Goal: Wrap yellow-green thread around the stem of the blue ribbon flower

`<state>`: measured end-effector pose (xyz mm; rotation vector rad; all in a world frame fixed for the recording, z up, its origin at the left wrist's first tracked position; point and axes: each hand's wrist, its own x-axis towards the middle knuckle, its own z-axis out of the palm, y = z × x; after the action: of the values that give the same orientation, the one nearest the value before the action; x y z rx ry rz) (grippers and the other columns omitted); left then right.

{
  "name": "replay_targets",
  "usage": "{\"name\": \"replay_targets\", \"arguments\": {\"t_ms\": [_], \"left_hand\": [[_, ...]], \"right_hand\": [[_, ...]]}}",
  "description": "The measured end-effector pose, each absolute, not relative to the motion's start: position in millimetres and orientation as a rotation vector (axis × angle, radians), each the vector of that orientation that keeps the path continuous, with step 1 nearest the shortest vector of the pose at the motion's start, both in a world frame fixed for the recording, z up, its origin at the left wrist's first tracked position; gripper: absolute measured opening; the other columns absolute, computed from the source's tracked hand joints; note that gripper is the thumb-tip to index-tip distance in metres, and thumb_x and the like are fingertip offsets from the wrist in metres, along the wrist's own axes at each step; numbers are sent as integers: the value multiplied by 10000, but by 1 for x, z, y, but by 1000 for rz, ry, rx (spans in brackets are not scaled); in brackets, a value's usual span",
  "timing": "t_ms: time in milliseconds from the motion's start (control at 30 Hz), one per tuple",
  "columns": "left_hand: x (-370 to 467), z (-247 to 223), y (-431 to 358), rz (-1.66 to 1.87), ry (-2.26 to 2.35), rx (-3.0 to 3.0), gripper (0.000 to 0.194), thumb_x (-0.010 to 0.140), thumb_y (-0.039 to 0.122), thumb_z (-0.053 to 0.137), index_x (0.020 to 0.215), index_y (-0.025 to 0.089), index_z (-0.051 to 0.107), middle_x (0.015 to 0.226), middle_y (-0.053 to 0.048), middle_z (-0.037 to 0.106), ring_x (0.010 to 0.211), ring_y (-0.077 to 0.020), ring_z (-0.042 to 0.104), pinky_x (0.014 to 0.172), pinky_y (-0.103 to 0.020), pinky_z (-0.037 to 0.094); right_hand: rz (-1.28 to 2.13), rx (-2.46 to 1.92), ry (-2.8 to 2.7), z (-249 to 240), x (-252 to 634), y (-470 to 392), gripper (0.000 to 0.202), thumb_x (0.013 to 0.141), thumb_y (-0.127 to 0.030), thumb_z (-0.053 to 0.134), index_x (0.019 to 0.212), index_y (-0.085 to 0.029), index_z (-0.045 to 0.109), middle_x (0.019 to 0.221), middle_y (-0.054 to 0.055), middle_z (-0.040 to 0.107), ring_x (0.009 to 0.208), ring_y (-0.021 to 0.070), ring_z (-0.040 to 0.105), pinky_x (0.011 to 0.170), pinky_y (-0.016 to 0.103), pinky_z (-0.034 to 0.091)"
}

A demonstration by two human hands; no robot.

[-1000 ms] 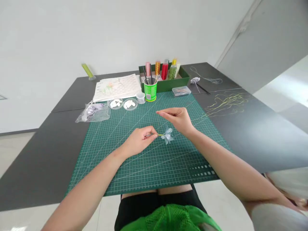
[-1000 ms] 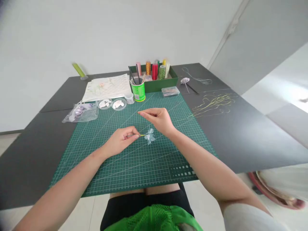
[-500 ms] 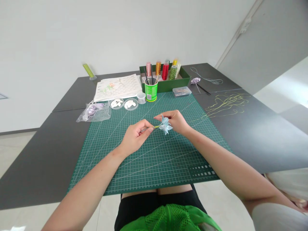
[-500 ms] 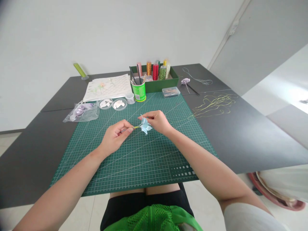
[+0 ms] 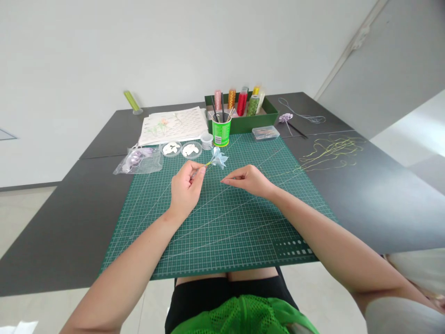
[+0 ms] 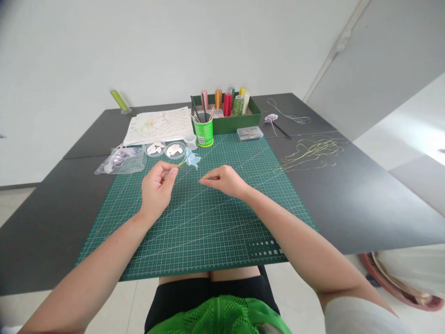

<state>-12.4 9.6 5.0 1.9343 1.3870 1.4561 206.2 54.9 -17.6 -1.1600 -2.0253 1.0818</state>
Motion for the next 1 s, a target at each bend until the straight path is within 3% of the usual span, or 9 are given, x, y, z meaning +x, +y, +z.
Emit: {"name": "replay_targets", "arguments": {"t_ms": [167, 333, 567, 833, 1000], "left_hand": [[-13, 4, 12, 1455, 1454, 1898, 185, 978, 326, 565, 857, 197, 620, 554, 62, 482, 458, -95, 353, 464, -232, 295], [-15, 1, 14, 1442, 1476, 1897, 186, 981, 327, 557, 863, 197, 620, 573, 56, 494, 479, -101, 372, 484, -235, 312], [-16, 0, 18, 1358, 1483, 1893, 184, 975, 314, 540, 839, 199, 587, 565, 59, 463, 480, -105, 368, 490, -239, 297], [-14, -7, 20, 1089, 1516, 1937, 179, 953, 308, 537, 831, 196, 606, 518, 75, 446, 452, -106, 396, 484, -233, 267], [-6, -8, 12, 916, 1472, 1972, 188, 964, 323, 526, 850, 203, 616, 522, 73, 491, 444, -108, 422, 485, -228, 276]], "right_hand": [[1205, -1105, -2070, -15, 205, 52, 339, 834, -477, 710, 894, -167, 834, 536, -22, 547, 495, 75, 335, 493, 257, 260], [1276, -1036, -2070, -12, 206, 52, 340, 829, -483, 719, 902, -169, 829, 708, 39, 726, 563, 109, 526, 521, 255, 372], [1419, -868, -2045, -5, 209, 50, 252, 813, -427, 755, 900, -203, 828, 890, 59, 802, 787, 173, 719, 692, 283, 537], [1581, -734, -1872, 8, 210, 44, 141, 774, -345, 808, 845, -226, 833, 849, 42, 799, 759, 144, 703, 707, 262, 532], [1571, -777, -1769, 13, 212, 40, 214, 752, -403, 818, 852, -215, 836, 576, -12, 666, 500, 74, 438, 479, 235, 340]]}}
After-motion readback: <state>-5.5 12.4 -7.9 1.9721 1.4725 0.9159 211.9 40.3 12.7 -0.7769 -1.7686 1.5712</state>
